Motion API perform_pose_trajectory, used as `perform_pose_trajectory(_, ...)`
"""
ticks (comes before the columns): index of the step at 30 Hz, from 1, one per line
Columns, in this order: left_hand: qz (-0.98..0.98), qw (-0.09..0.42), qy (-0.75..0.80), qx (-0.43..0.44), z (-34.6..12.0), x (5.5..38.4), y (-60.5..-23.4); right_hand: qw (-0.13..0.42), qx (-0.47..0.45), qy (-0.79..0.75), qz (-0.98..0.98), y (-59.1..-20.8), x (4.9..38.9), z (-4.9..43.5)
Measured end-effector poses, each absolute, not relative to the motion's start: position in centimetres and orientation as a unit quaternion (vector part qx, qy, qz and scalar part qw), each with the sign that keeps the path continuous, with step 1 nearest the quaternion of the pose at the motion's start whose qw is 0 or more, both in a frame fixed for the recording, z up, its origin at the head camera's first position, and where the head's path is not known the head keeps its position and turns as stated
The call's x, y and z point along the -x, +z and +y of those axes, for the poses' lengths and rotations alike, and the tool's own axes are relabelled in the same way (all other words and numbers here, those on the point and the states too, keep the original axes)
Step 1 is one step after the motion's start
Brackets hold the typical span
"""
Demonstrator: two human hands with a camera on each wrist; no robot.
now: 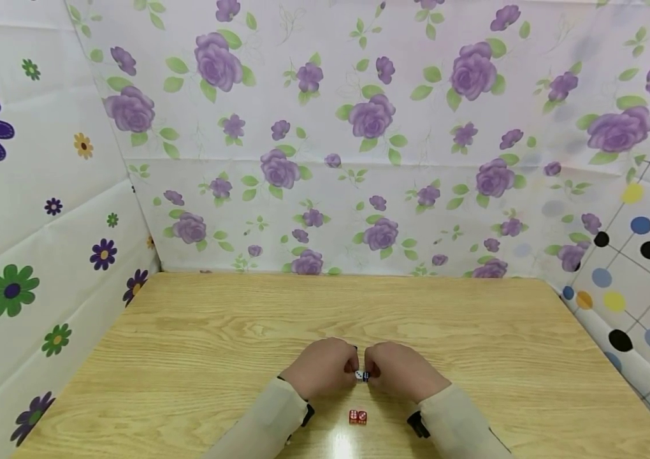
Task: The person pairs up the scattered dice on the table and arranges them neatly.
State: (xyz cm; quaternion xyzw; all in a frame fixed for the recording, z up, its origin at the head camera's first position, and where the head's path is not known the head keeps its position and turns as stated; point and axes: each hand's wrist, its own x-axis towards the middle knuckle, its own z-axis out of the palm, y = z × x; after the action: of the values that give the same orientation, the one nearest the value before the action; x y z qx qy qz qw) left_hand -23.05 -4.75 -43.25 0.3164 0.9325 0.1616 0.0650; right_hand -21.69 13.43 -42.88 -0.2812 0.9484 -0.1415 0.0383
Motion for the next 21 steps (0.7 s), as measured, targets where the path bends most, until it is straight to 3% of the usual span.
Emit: perform_pose_trajectory(21, 0.934, 0.053, 0.155, -0.317, -4.52, 22.97, -43.11, 0.026, 0.293, -0.13, 0.947, -43.69, 22.03, 13.33)
